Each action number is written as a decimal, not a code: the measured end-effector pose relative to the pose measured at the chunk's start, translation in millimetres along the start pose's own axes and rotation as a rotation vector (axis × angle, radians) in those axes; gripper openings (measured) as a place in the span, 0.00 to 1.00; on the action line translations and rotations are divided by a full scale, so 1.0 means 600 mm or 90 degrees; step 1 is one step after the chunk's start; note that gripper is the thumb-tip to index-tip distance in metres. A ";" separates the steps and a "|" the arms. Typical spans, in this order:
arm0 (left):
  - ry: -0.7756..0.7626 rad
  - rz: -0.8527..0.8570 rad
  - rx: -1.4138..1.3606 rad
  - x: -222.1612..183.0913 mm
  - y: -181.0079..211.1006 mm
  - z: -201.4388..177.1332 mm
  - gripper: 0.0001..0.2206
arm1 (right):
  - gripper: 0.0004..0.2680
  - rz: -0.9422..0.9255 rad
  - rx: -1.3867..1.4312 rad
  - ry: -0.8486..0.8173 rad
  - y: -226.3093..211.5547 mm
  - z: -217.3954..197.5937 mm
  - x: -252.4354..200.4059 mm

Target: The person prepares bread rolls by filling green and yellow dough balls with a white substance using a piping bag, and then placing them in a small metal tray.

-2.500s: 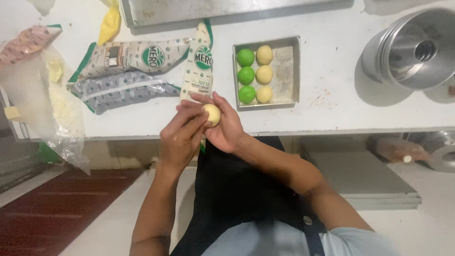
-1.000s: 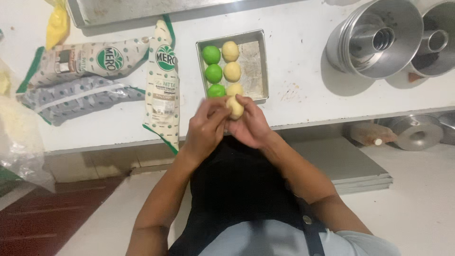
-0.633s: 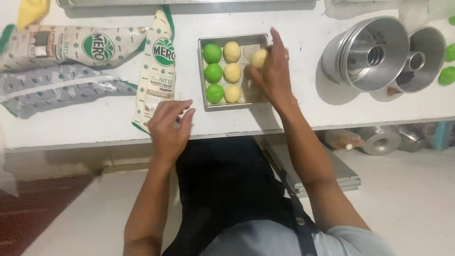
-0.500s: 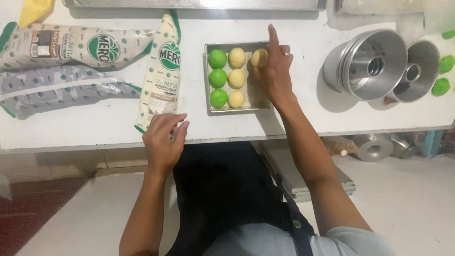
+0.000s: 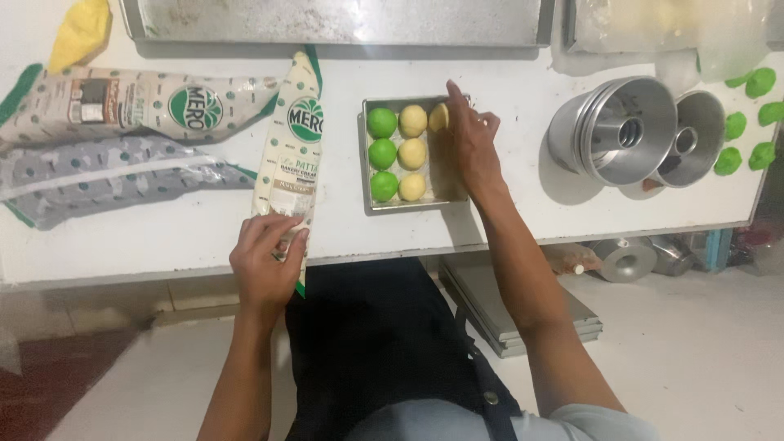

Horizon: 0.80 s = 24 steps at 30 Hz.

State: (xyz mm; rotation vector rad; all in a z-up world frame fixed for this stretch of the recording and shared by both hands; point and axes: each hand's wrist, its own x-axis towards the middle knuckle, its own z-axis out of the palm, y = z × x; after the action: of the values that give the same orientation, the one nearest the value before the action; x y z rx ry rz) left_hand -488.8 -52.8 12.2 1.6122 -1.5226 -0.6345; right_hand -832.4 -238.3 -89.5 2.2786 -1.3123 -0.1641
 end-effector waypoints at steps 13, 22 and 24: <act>-0.014 -0.018 0.047 0.025 0.039 0.020 0.03 | 0.04 0.093 0.520 0.063 -0.022 0.096 -0.013; -0.043 -0.046 0.069 0.049 0.084 0.044 0.05 | 0.05 0.409 0.730 0.125 0.153 -0.008 0.047; -0.010 0.043 0.092 0.059 0.090 0.059 0.05 | 0.30 0.861 1.425 -0.089 0.230 -0.047 0.091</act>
State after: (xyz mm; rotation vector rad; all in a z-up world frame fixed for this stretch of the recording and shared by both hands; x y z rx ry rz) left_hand -543.1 -91.6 43.0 1.6588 -1.6602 -0.5110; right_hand -901.4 -330.5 8.7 1.0286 -3.4598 2.6575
